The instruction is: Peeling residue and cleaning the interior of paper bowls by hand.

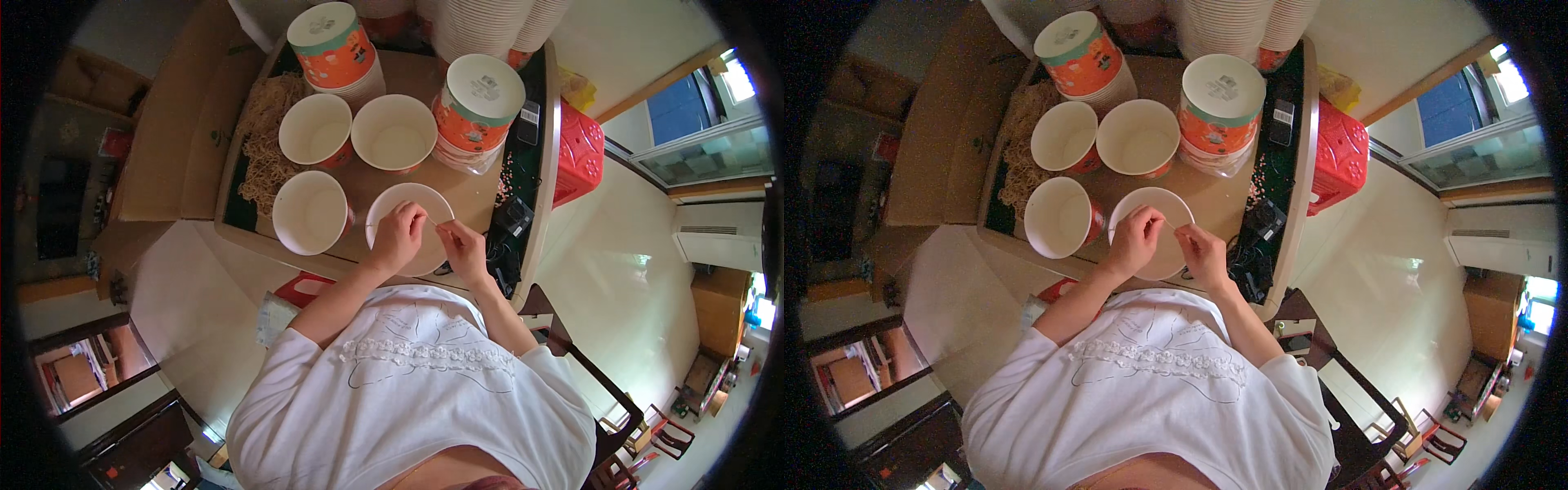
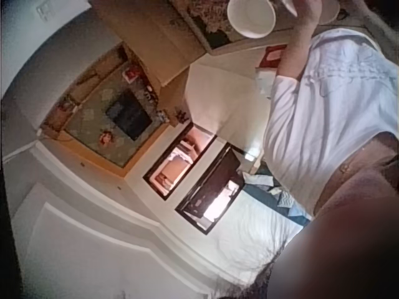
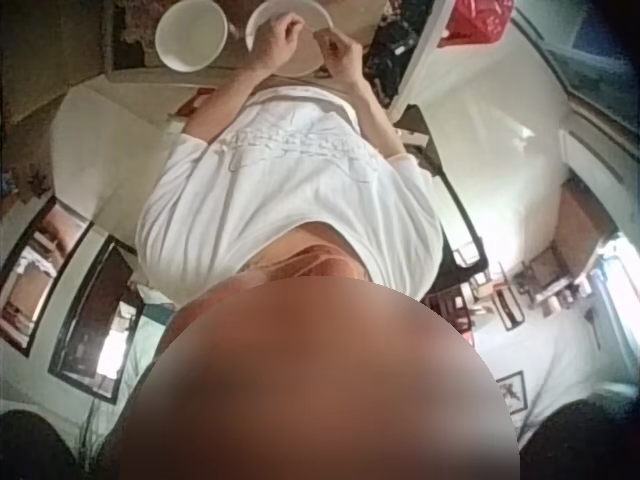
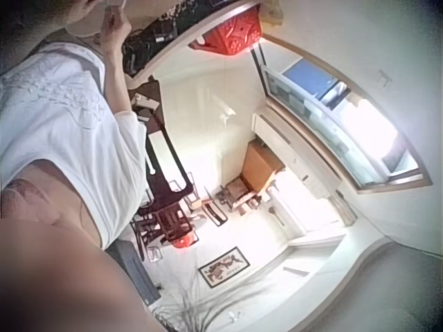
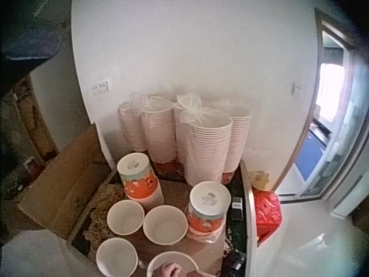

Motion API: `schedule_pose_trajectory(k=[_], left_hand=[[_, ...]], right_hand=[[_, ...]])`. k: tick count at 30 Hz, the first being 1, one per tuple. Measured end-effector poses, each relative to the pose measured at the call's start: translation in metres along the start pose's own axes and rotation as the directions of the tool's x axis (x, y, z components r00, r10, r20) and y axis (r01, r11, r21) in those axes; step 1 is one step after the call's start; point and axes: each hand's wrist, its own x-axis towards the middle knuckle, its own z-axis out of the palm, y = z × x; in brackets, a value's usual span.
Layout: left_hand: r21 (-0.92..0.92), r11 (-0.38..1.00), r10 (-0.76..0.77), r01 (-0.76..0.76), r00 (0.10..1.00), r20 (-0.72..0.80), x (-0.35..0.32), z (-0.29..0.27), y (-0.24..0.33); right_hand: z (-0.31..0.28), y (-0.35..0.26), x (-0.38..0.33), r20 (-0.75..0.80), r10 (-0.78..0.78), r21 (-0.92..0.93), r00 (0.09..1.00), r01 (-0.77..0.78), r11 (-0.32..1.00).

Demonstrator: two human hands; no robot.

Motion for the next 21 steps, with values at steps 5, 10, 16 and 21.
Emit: schedule_pose_trajectory(k=[5,10,16,21], left_hand=[[-0.030,0.999,-0.028,0.030,0.999,0.037,0.001,-0.002,0.004],[0.065,0.994,-0.103,0.092,0.974,0.204,0.004,-0.027,0.011],[-0.050,0.975,-0.194,0.216,0.940,0.281,-0.004,-0.040,0.039],[-0.201,0.956,-0.165,0.214,0.957,0.238,-0.008,-0.032,0.037]], right_hand=[[-0.002,-0.008,0.002,0.016,0.048,-0.018,0.999,-0.047,0.999],[-0.007,-0.009,0.004,-0.031,-0.052,-0.018,0.998,0.052,0.998],[-0.011,-0.008,0.003,-0.196,-0.319,-0.378,0.927,0.229,0.897],[-0.008,-0.009,-0.003,-0.134,-0.355,-0.233,0.925,0.319,0.919]])
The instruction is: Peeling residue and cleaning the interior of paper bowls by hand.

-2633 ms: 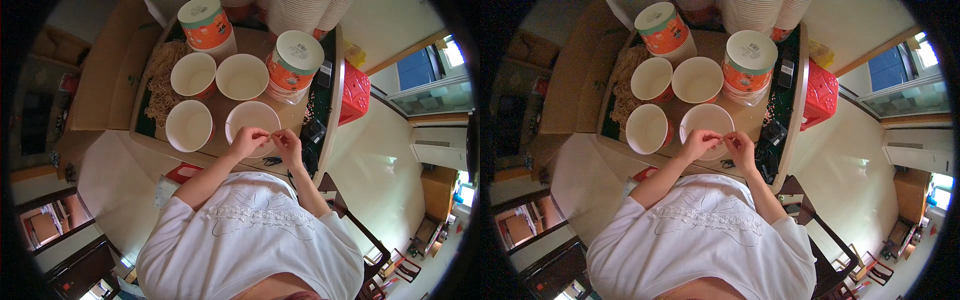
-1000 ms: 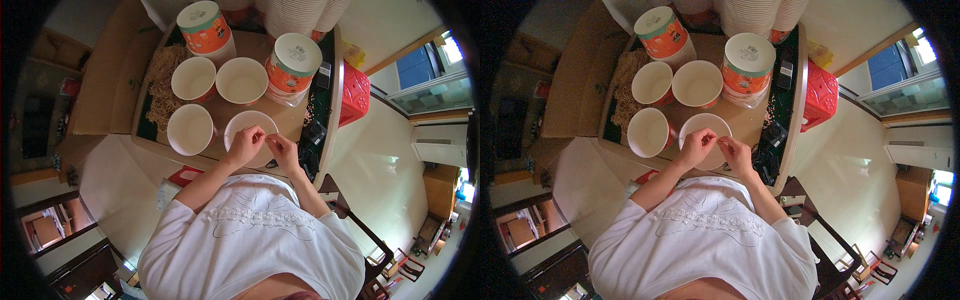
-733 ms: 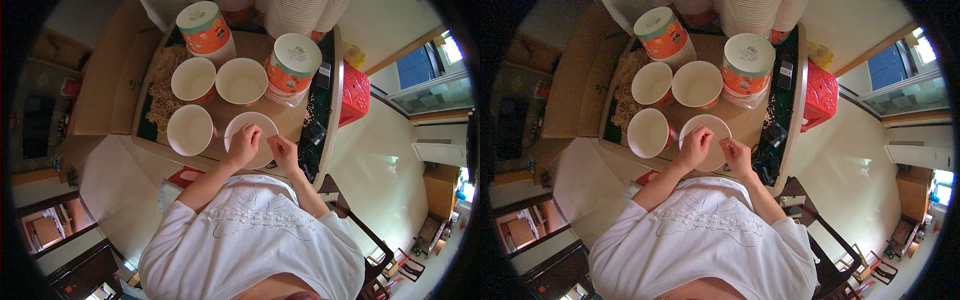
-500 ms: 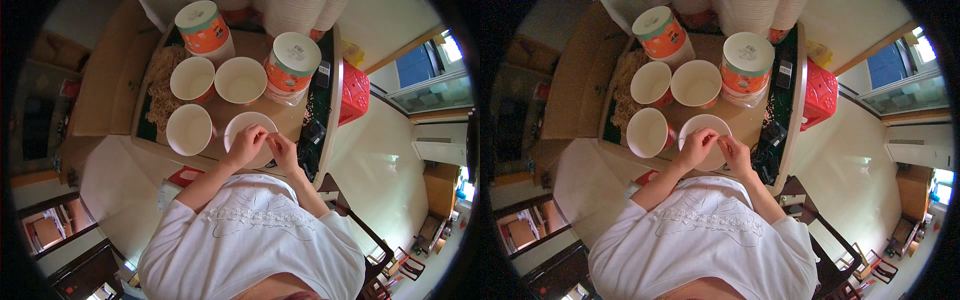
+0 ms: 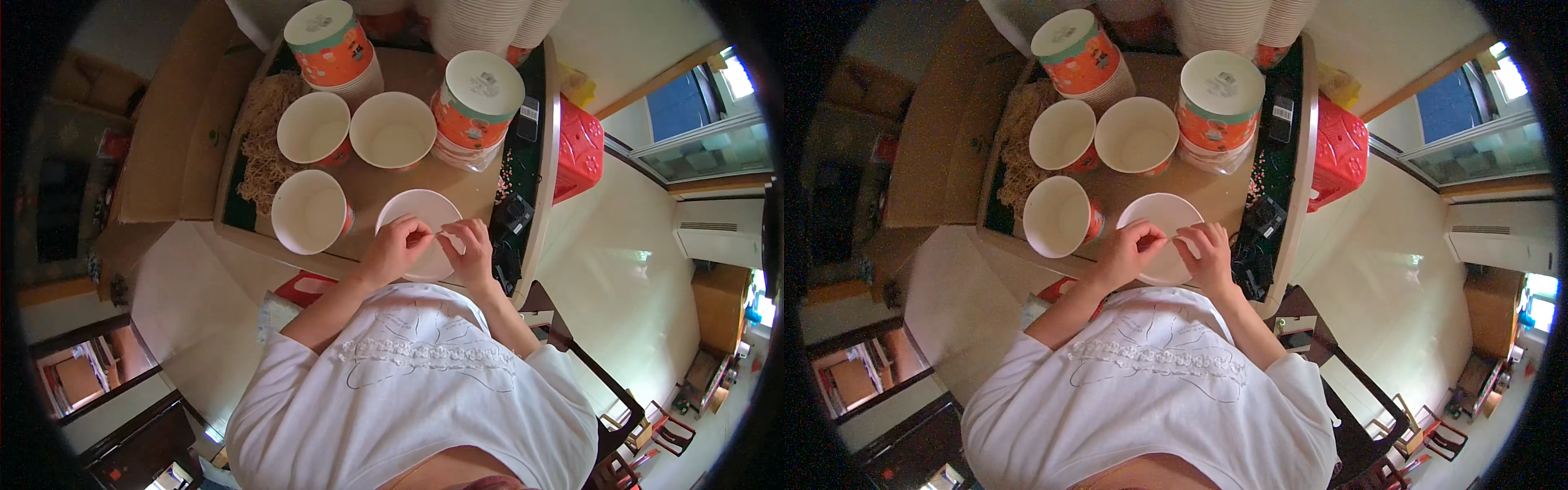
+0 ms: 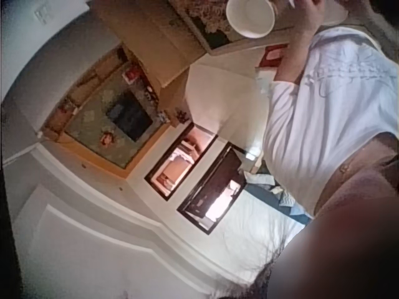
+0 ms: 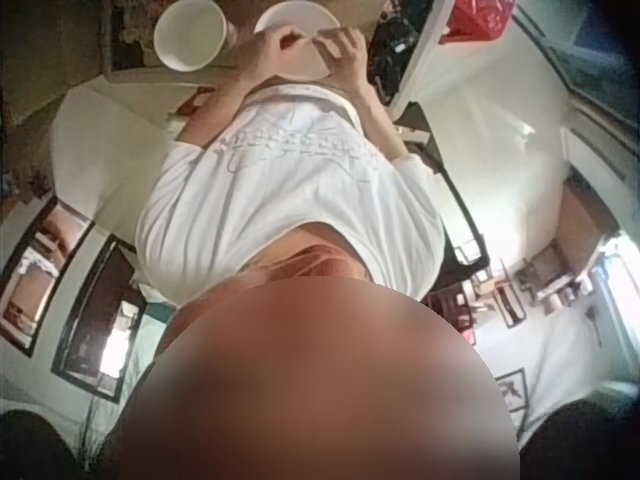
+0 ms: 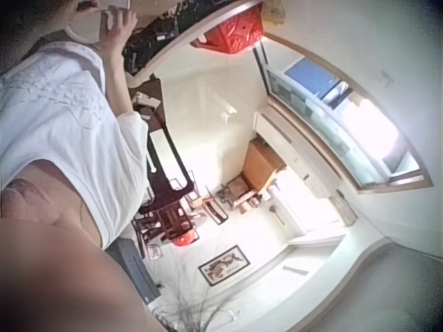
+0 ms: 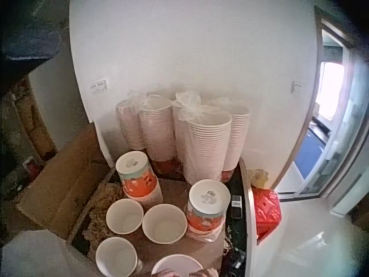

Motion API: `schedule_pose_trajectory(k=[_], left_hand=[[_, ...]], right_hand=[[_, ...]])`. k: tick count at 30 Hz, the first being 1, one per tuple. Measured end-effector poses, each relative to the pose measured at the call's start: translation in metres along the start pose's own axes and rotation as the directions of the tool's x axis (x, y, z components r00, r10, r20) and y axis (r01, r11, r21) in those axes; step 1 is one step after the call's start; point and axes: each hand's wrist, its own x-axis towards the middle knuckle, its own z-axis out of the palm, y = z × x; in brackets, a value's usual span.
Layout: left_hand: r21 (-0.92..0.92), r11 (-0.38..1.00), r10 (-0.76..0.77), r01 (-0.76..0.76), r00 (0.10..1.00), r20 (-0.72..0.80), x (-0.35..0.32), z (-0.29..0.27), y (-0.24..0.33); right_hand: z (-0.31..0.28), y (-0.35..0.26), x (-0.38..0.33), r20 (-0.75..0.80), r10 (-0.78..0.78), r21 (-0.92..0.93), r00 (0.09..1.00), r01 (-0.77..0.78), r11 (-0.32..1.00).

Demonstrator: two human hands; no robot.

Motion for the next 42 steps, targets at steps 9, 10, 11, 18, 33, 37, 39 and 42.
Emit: schedule_pose_trajectory(k=[9,10,11,18,33,37,39,42], left_hand=[[-0.069,0.998,0.016,-0.013,0.999,0.050,-0.009,-0.002,-0.004],[-0.115,0.993,0.028,-0.018,0.996,0.086,-0.011,-0.004,-0.004],[-0.161,0.987,0.040,-0.020,0.992,0.122,-0.013,-0.007,-0.004],[-0.482,0.874,0.064,0.057,0.971,0.231,-0.027,-0.016,-0.029],[-0.174,0.961,-0.262,0.214,0.907,-0.330,-0.016,-0.014,-0.105],[-0.432,0.875,-0.397,0.220,0.836,-0.378,-0.006,-0.011,-0.114],[-0.560,0.798,-0.476,0.223,0.803,-0.358,-0.004,-0.010,-0.113],[-0.539,0.754,-0.584,0.377,0.759,-0.287,-0.005,-0.009,-0.126]], right_hand=[[-0.005,0.014,0.008,-0.064,-0.051,-0.126,0.997,0.043,0.991],[-0.005,0.022,0.006,-0.089,0.000,-0.120,0.996,-0.010,0.993],[-0.005,0.029,0.006,-0.113,0.051,-0.112,0.992,-0.063,0.992],[0.000,0.051,0.001,-0.083,0.399,0.160,0.913,-0.383,0.910],[0.009,0.051,-0.008,0.058,0.536,0.290,0.842,-0.528,0.798],[0.005,0.059,-0.007,0.185,0.596,0.468,0.781,-0.603,0.646],[0.004,0.063,-0.010,0.218,0.602,0.465,0.768,-0.624,0.628],[0.000,0.049,-0.003,0.103,0.525,0.430,0.845,-0.514,0.742]])
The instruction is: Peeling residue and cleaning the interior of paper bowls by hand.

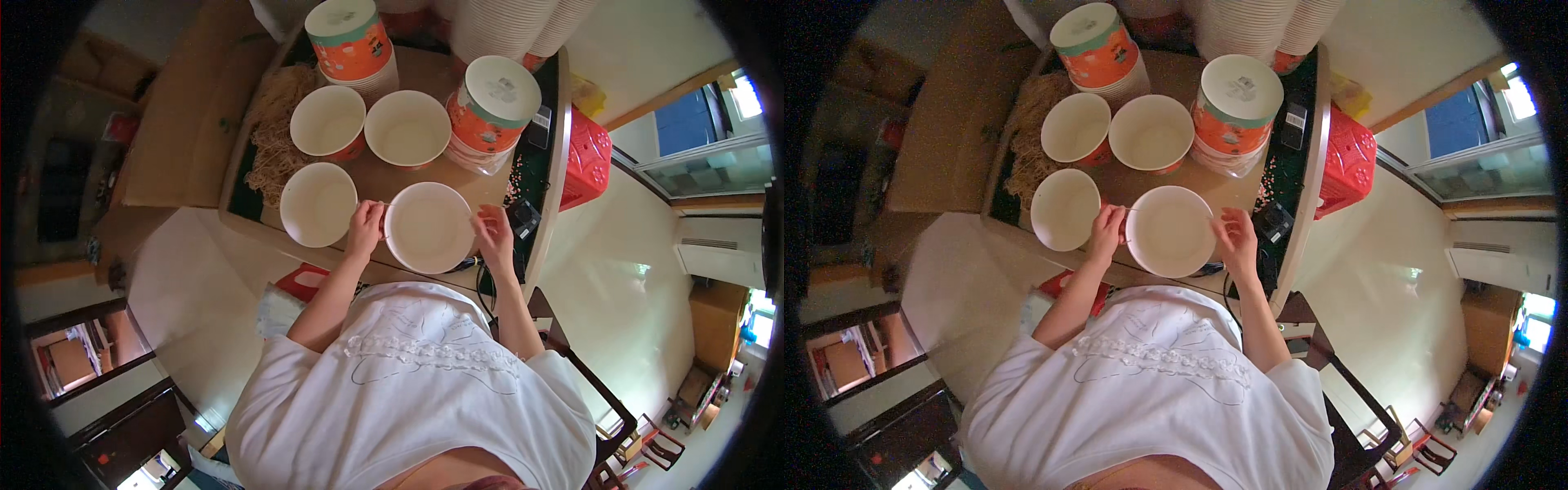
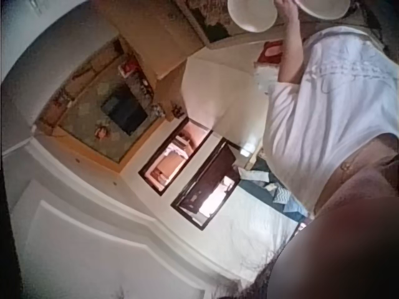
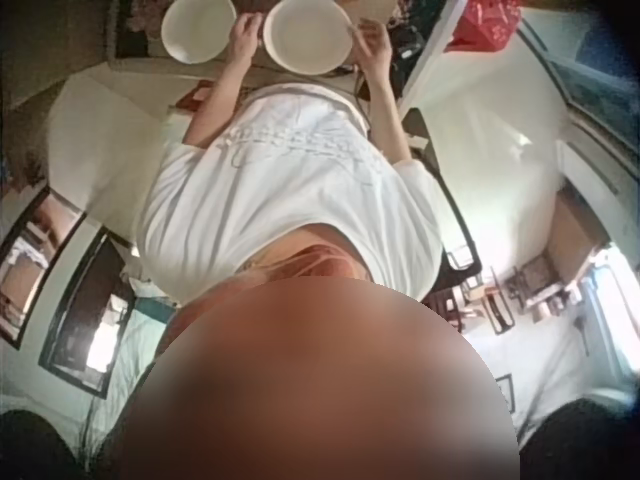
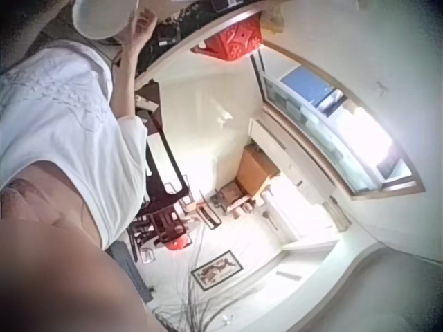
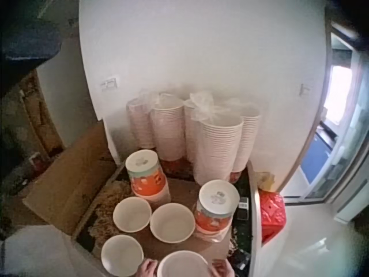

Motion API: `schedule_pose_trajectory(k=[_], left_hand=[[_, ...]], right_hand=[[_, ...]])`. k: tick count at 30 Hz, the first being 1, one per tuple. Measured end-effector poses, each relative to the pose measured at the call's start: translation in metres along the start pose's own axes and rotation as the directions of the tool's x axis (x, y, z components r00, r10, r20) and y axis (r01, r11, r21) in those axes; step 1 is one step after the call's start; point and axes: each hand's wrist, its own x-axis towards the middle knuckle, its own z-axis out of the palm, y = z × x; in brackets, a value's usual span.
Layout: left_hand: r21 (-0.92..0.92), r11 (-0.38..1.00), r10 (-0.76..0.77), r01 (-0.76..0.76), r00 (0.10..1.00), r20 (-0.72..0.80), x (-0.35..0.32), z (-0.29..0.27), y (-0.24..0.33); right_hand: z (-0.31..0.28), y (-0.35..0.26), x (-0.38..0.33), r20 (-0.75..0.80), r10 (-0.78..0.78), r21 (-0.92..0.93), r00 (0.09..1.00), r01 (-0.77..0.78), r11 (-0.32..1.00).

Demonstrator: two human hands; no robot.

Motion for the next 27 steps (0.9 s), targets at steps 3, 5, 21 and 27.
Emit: schedule_pose_trajectory(k=[3,5,21,27], left_hand=[[0.141,0.971,0.195,-0.191,0.981,-0.016,0.020,-0.012,-0.036],[0.193,0.971,0.137,-0.139,0.990,0.025,0.020,-0.005,-0.023],[-0.396,0.794,0.608,-0.462,0.600,0.520,-0.048,0.071,0.286],[-0.309,0.681,0.718,-0.663,0.523,0.460,0.040,0.115,0.296]], right_hand=[[0.008,-0.018,0.003,0.098,-0.128,-0.343,0.987,0.155,0.927],[0.006,-0.013,0.010,0.094,-0.088,-0.380,0.992,0.118,0.917],[-0.067,-0.243,0.072,-0.112,-0.597,0.012,0.794,0.602,0.798],[-0.070,-0.200,0.169,-0.251,-0.645,0.072,0.722,0.678,0.732]])
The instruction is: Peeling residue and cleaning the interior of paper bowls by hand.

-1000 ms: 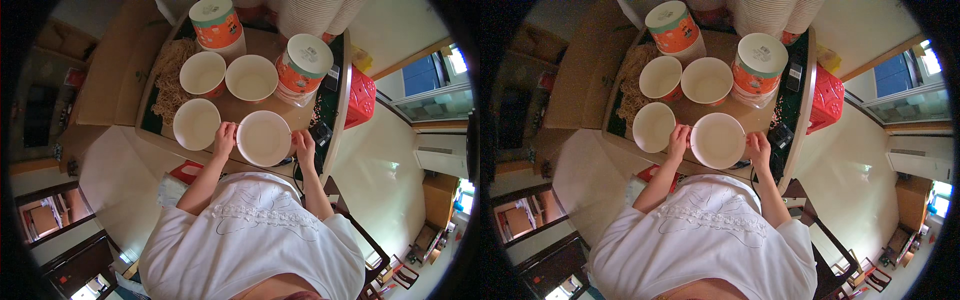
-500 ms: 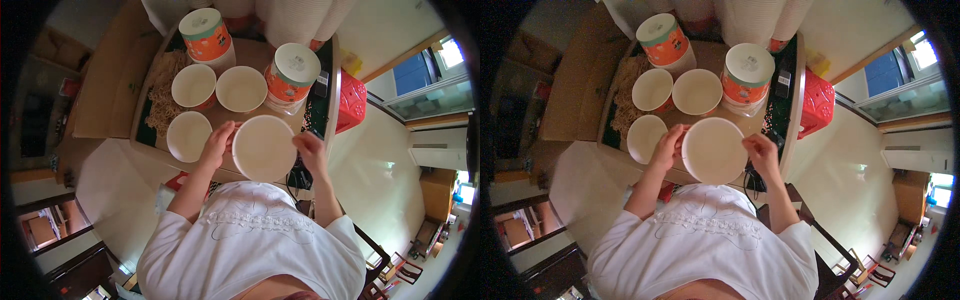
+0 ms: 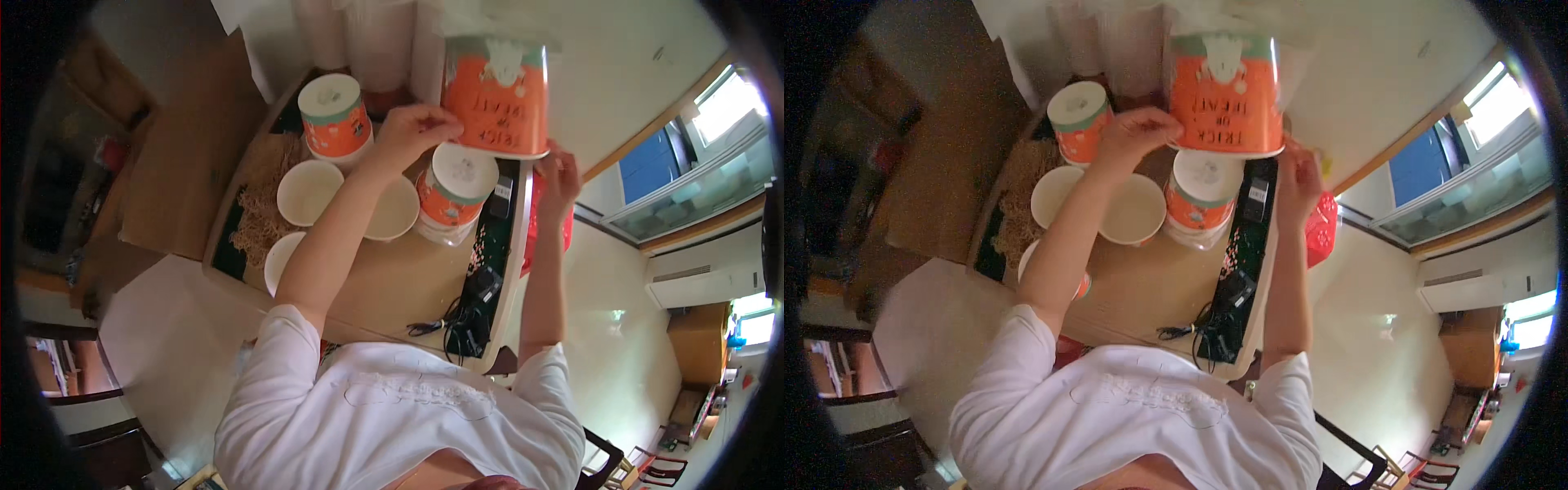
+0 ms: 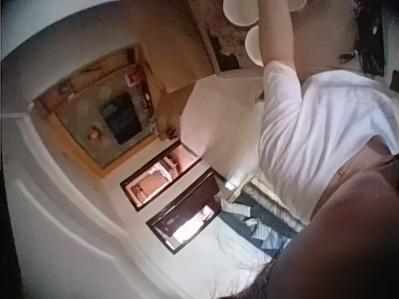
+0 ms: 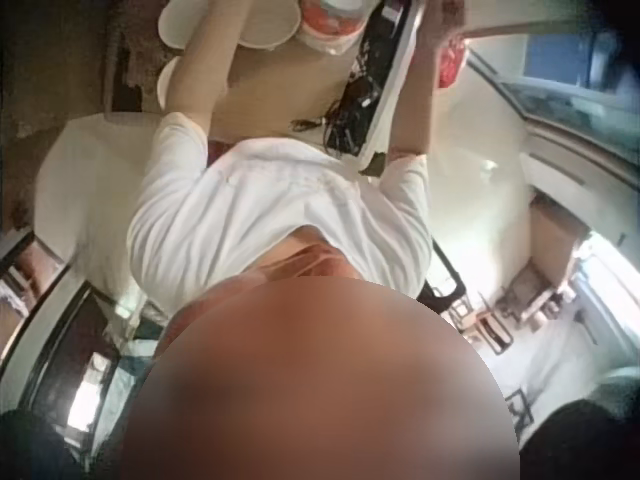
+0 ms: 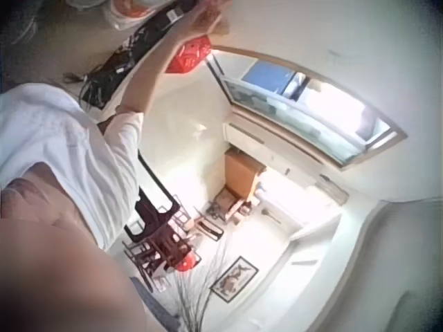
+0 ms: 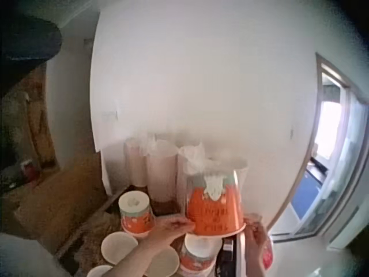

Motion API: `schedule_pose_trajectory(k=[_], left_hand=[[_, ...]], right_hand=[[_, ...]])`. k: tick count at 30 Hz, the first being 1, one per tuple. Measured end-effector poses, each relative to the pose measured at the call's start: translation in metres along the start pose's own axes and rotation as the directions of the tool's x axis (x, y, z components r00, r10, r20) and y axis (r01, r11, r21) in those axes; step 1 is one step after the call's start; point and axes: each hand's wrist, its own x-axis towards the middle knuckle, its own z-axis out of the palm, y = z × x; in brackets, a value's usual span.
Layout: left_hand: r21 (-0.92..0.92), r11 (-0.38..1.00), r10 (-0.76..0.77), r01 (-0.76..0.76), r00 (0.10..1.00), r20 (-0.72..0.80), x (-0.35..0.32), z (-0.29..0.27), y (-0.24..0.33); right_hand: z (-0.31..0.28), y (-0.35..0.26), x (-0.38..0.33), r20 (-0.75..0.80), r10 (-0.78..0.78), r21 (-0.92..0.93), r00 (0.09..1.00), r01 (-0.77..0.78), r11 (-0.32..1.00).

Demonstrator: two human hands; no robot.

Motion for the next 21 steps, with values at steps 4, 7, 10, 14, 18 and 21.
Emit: schedule_pose_trajectory(k=[4,7,10,14,18,21], left_hand=[[0.331,0.938,0.057,-0.102,0.988,0.144,-0.001,-0.003,-0.075],[0.352,0.936,-0.069,0.022,0.990,0.120,-0.028,0.004,-0.086],[0.392,0.920,-0.065,0.005,0.988,0.139,-0.049,0.007,-0.093],[0.586,0.790,0.043,-0.181,0.969,0.242,-0.074,0.002,-0.111],[0.802,0.468,0.193,-0.370,0.929,0.316,-0.121,0.022,-0.099],[0.903,0.419,0.050,-0.092,0.996,0.079,-0.168,-0.007,-0.121]], right_hand=[[-0.008,0.076,-0.011,-0.019,0.000,-0.059,1.000,-0.001,0.998],[-0.012,0.098,-0.034,0.002,0.146,0.040,0.989,-0.146,0.989],[-0.023,0.123,-0.054,0.079,0.230,0.082,0.970,-0.236,0.968],[-0.022,0.127,-0.064,0.150,0.368,-0.325,0.918,-0.306,0.895],[-0.081,0.179,-0.062,-0.044,0.194,-0.382,0.980,-0.196,0.903],[-0.006,0.060,-0.025,0.018,-0.178,-0.526,0.984,0.161,0.835]])
